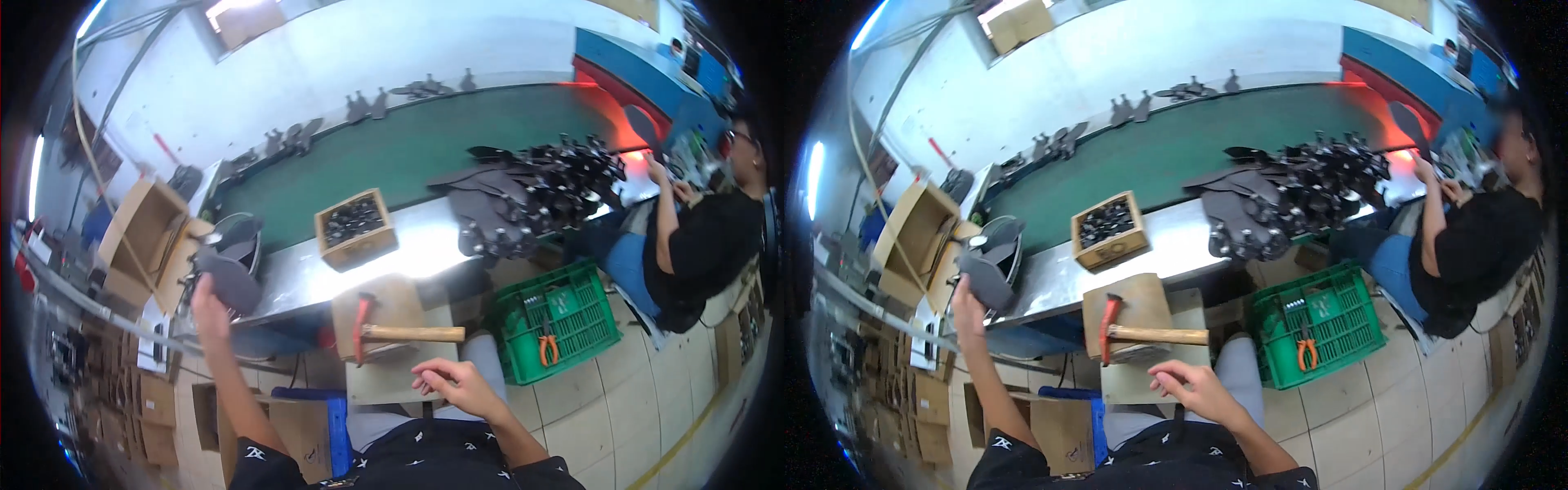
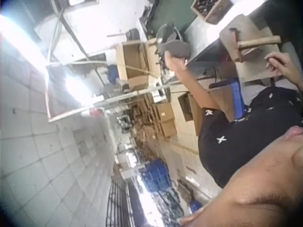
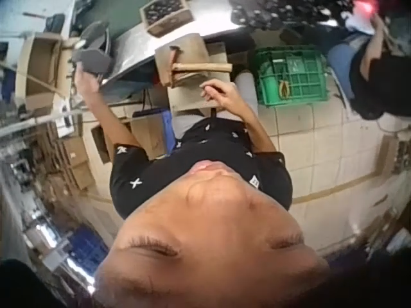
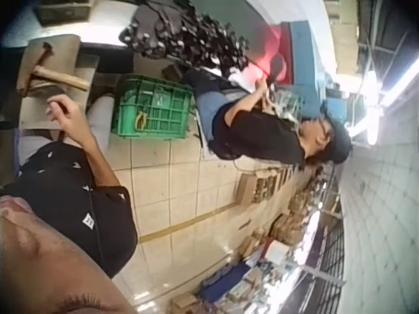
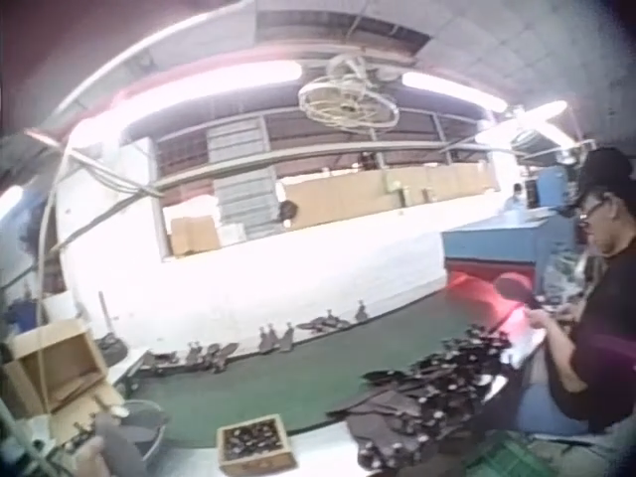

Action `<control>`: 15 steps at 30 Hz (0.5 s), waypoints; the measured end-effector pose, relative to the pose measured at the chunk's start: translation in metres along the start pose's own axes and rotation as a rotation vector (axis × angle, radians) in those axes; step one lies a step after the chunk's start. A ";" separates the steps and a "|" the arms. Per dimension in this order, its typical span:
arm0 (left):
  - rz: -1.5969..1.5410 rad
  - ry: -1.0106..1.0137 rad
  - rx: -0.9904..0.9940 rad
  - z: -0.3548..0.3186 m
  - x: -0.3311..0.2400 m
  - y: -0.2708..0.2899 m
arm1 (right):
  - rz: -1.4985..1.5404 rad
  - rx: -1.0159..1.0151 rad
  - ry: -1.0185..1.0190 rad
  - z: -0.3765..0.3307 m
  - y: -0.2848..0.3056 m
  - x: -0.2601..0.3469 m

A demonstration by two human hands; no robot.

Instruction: Assembling shoe components by attaching metal pieces to the sole using a hammer and cutting excess material.

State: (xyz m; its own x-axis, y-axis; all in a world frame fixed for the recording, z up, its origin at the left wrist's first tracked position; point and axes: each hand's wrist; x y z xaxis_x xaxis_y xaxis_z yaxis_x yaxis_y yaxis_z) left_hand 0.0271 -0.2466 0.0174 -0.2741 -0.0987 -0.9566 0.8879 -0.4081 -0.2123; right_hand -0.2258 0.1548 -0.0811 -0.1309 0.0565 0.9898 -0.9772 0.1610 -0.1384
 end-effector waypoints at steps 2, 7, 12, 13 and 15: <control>0.096 0.011 -0.317 0.024 0.014 0.038 | -0.005 -0.104 0.038 -0.009 0.019 -0.001; 0.046 0.010 -0.109 -0.026 0.066 0.017 | -0.700 -0.824 0.226 0.010 0.091 0.008; -0.055 0.329 0.103 -0.102 0.108 -0.075 | -1.548 -0.835 0.217 0.091 0.193 0.009; -0.075 0.343 0.073 -0.115 0.107 -0.091 | -1.556 -0.818 0.228 0.103 0.197 0.017; -0.049 0.310 0.085 -0.135 0.092 -0.118 | -1.337 -0.878 0.238 0.133 0.196 0.039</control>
Point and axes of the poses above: each hand's wrist, its own z-axis towards the middle knuckle, its own y-axis out of the back of the hand, x = y × z, and after that the axes turned 7 degrees about x, right-handed
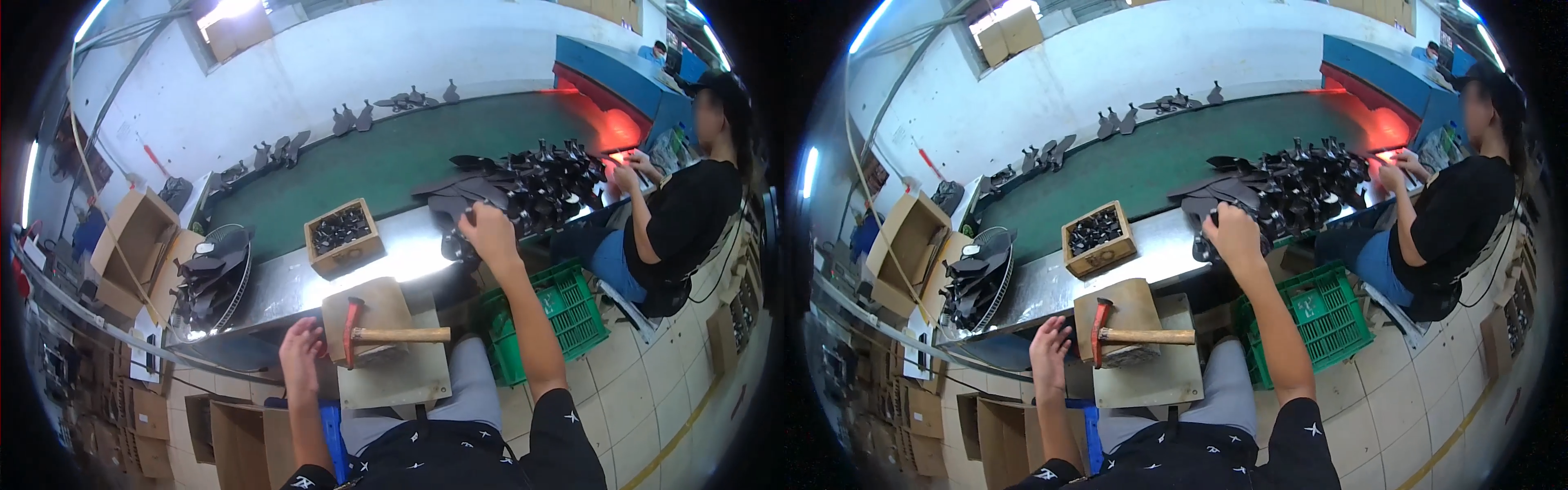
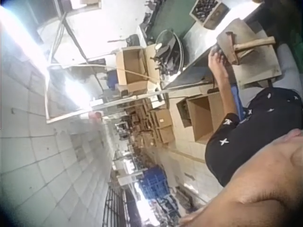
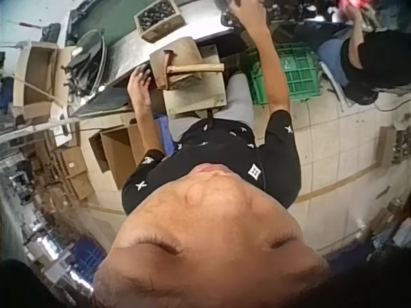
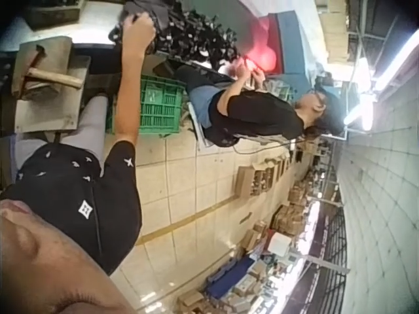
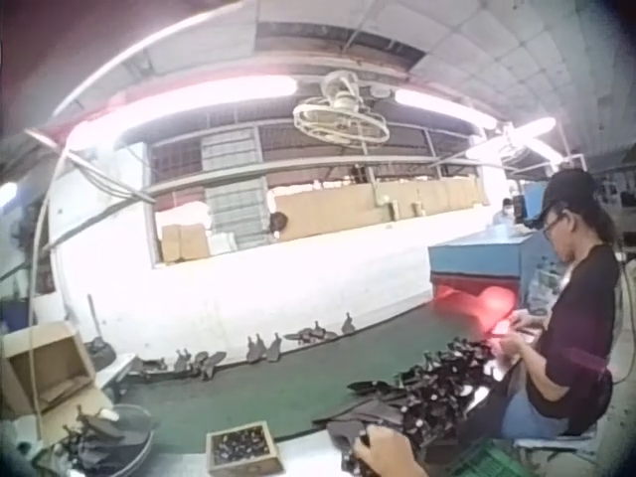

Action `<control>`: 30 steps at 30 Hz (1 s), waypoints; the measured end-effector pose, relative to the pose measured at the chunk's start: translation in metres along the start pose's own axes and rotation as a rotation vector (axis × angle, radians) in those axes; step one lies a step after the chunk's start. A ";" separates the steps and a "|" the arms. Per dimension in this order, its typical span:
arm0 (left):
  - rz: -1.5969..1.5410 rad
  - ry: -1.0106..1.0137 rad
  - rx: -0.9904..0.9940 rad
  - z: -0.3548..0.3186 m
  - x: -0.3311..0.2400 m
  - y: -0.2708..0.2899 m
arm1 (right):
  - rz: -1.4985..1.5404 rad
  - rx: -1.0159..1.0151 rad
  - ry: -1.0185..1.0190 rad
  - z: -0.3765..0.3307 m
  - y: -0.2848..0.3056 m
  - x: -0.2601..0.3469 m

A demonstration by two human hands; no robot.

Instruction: Assembling shoe components by attaching metal pieces to the sole using a hammer and cutting excess material.

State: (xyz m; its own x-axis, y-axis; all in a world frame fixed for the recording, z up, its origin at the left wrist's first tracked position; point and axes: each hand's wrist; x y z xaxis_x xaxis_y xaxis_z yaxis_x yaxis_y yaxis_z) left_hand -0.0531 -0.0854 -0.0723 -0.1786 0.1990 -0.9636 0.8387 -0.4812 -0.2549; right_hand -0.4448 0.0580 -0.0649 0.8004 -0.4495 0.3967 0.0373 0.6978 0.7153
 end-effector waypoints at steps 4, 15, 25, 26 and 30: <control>0.245 -0.184 0.110 -0.024 -0.021 -0.033 | 1.288 0.194 -0.442 0.042 0.032 0.051; 1.041 -1.093 0.215 -0.051 -0.060 -0.035 | 1.416 0.688 0.352 -0.092 0.049 0.191; 0.200 -0.206 0.241 -0.002 -0.001 -0.050 | 0.167 0.522 0.067 -0.218 0.018 0.054; 0.623 -0.418 0.205 0.015 0.018 -0.050 | 0.298 0.450 -0.071 -0.235 0.024 0.044; 1.164 -0.674 0.062 0.051 0.040 -0.045 | 0.447 0.334 -0.310 -0.300 0.065 0.033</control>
Point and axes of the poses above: each hand's wrist, its own z-axis towards the middle knuckle, its own y-axis out of the back of the hand, x = y × z, and after that the axes turned 7 degrees about x, right-handed
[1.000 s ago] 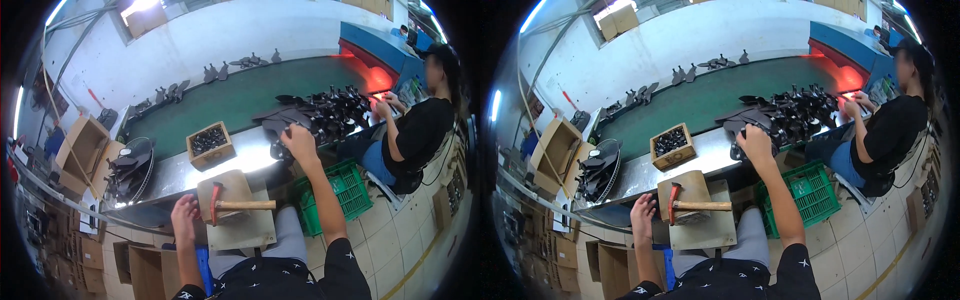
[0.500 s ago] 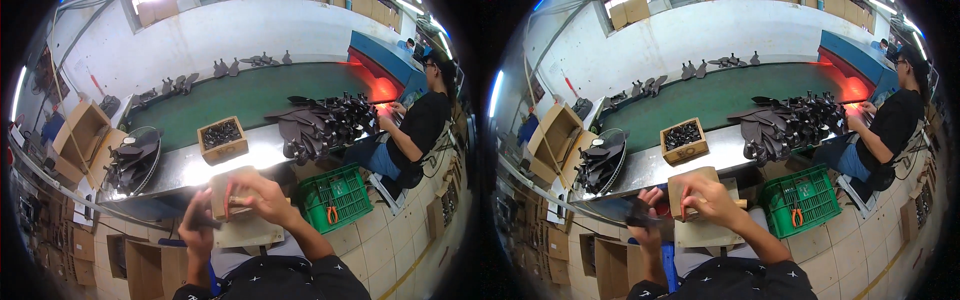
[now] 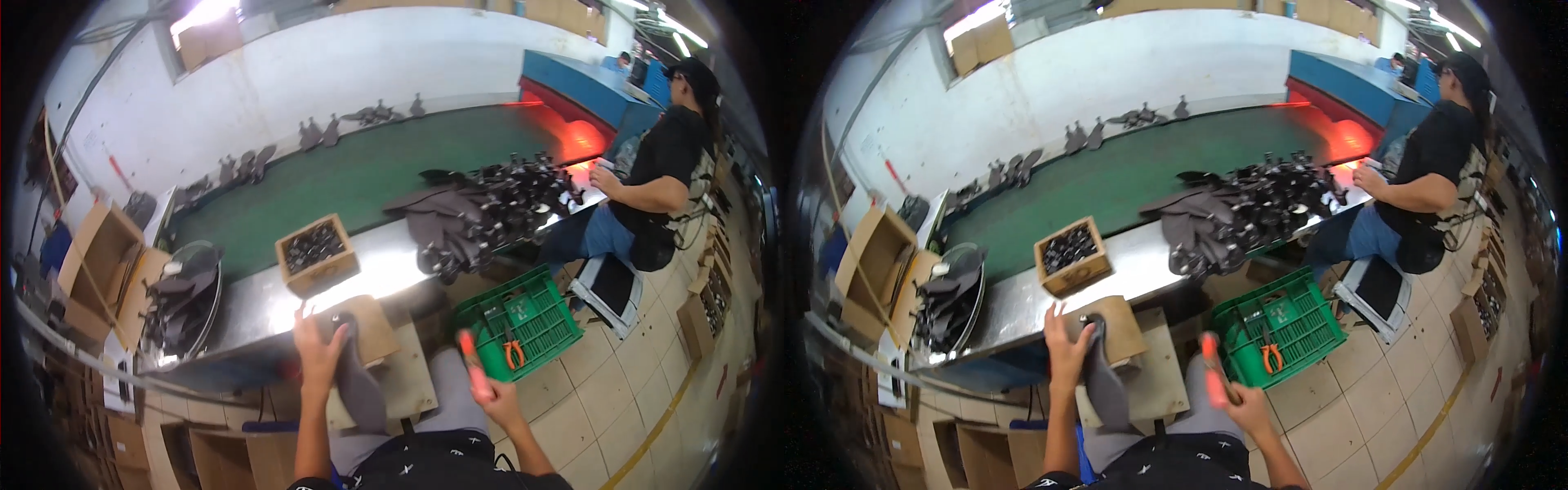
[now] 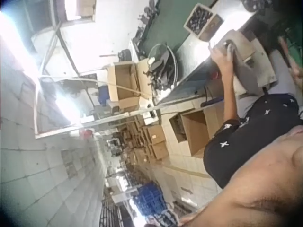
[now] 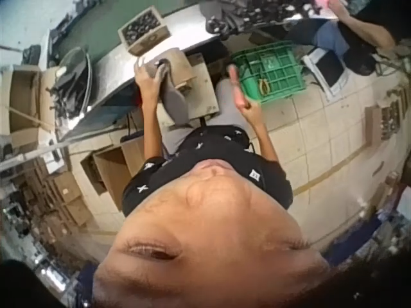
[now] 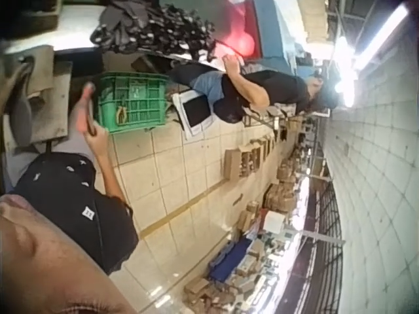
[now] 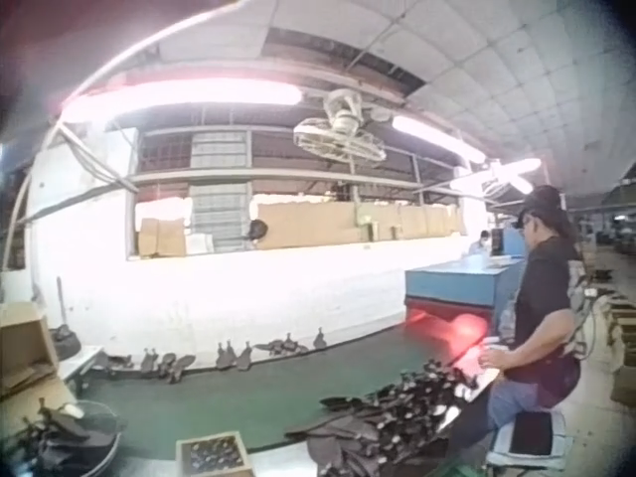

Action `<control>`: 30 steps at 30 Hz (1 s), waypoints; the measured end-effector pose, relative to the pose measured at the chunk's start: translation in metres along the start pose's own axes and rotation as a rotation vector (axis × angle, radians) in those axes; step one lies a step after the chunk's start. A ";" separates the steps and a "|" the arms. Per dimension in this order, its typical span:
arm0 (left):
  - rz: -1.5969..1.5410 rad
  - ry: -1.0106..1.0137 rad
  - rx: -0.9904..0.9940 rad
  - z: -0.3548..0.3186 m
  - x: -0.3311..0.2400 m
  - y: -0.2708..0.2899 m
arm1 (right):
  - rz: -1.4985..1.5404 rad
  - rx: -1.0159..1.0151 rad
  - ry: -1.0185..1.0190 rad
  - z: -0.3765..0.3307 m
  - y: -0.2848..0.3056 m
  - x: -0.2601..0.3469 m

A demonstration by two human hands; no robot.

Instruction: Assembling shoe components by attaching metal pieces to the sole using a hammer and cutting excess material.

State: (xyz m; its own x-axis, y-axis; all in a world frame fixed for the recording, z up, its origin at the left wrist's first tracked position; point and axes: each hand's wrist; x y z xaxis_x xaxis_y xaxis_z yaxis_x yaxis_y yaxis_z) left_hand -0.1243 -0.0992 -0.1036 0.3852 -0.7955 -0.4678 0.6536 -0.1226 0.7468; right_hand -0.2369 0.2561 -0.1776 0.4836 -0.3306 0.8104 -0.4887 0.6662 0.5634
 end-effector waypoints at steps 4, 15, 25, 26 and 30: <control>-0.282 0.059 0.035 0.068 -0.001 0.015 | 0.919 -0.152 -0.497 -0.043 0.017 0.027; 0.103 -0.068 0.638 0.236 0.099 -0.050 | 0.605 -0.014 -0.355 -0.015 -0.006 0.003; -0.169 -0.012 0.543 0.224 0.125 -0.050 | 0.882 0.377 -1.279 0.032 -0.090 -0.028; -0.123 0.045 0.553 0.209 0.128 -0.033 | 0.926 0.430 -1.398 0.039 -0.100 -0.026; -0.006 -0.277 0.255 0.179 0.146 -0.084 | 1.010 0.289 -1.583 0.045 -0.094 -0.057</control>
Point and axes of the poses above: each hand's wrist, its own z-axis towards the middle knuckle, its own y-axis out of the back of the hand, x = y × z, and after that the axes turned 7 degrees about x, right-handed
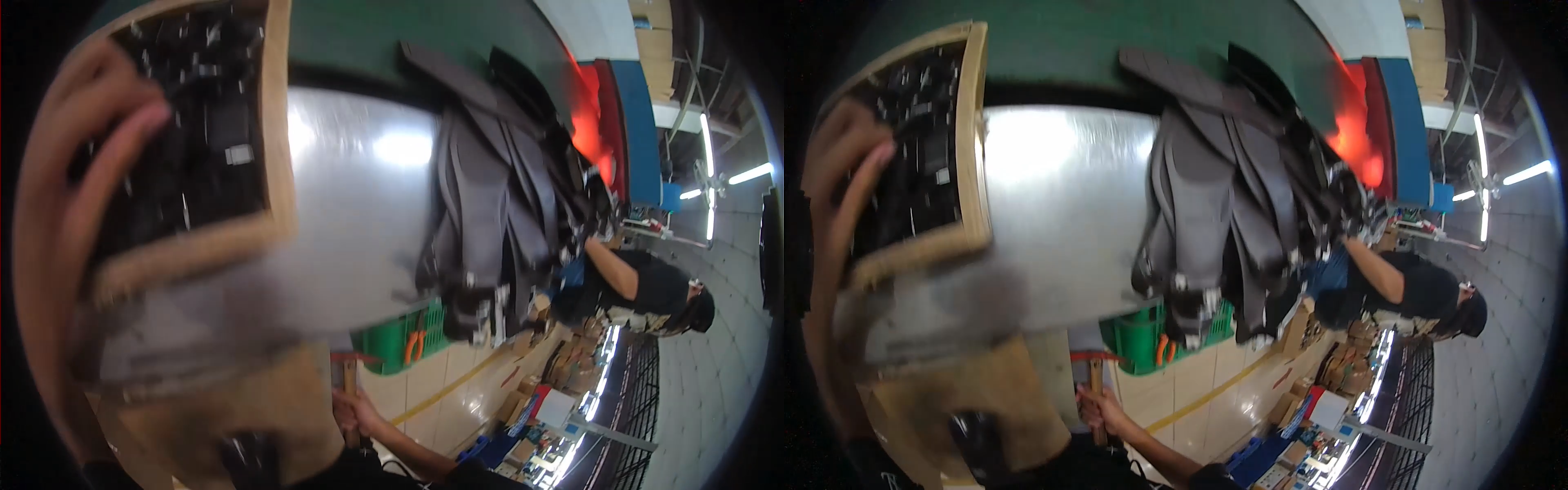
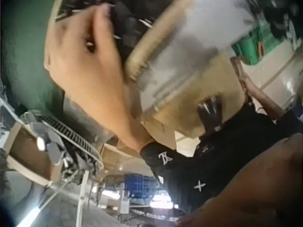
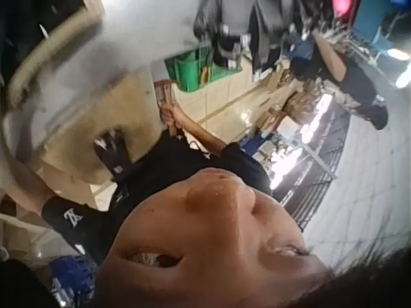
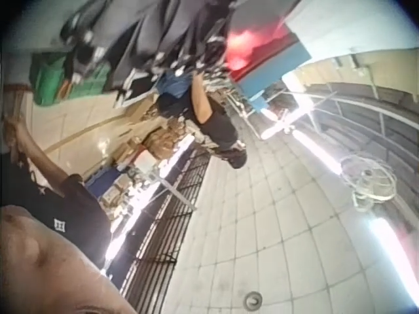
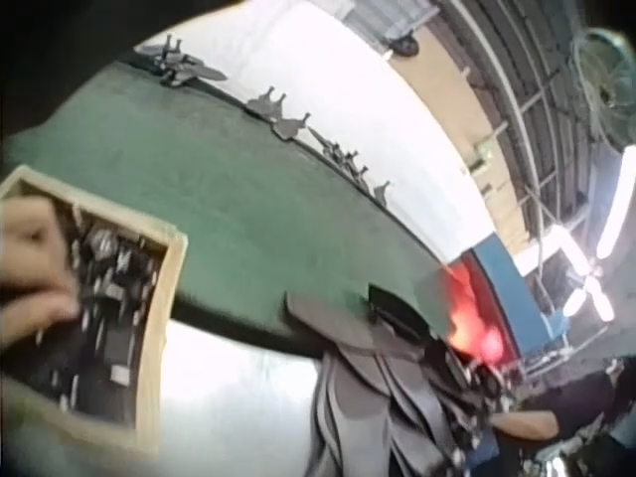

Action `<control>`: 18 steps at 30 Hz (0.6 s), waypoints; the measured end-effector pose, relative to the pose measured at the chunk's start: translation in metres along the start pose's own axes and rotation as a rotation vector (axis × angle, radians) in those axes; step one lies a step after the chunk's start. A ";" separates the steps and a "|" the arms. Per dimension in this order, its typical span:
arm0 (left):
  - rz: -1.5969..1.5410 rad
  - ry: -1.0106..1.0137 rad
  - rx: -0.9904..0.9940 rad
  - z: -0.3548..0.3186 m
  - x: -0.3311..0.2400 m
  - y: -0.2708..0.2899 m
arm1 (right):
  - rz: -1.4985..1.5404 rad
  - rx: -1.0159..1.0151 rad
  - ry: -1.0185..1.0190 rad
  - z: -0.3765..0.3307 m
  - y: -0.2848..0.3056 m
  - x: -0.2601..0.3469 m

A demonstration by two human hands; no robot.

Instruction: Assembling shoe components by attaching metal pieces to the sole using a hammer and cutting excess material.

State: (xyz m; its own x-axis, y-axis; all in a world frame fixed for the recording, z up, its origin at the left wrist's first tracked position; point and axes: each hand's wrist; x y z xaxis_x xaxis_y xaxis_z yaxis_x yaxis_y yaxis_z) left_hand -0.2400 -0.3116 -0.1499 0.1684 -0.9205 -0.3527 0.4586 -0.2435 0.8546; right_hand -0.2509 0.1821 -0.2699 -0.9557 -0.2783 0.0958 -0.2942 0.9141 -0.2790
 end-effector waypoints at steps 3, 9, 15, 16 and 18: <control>0.045 0.140 0.146 0.003 -0.045 0.034 | -0.019 -0.005 -0.124 0.005 -0.003 -0.001; -0.168 0.330 0.216 0.002 -0.045 0.025 | -0.093 -0.111 -0.199 0.013 0.013 0.004; -0.130 0.263 0.222 0.005 -0.046 0.033 | -0.060 -0.061 -0.034 0.024 0.024 -0.010; -0.090 0.264 0.209 0.008 -0.046 0.035 | -0.026 0.013 -0.094 0.023 0.020 -0.005; -0.084 0.355 0.151 0.015 -0.058 0.045 | 0.066 0.128 -0.155 0.024 0.007 0.000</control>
State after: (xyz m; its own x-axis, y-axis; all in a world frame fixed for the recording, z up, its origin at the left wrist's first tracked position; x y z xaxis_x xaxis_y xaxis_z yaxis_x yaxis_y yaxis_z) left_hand -0.2420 -0.2739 -0.0857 0.4391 -0.7388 -0.5112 0.3547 -0.3802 0.8542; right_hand -0.2534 0.1813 -0.2944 -0.9602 -0.2699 -0.0721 -0.2201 0.8898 -0.3998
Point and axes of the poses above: each hand's wrist, its own z-axis towards the middle knuckle, its own y-axis out of the back of the hand, x = y × z, and after that the axes turned 7 degrees about x, right-handed
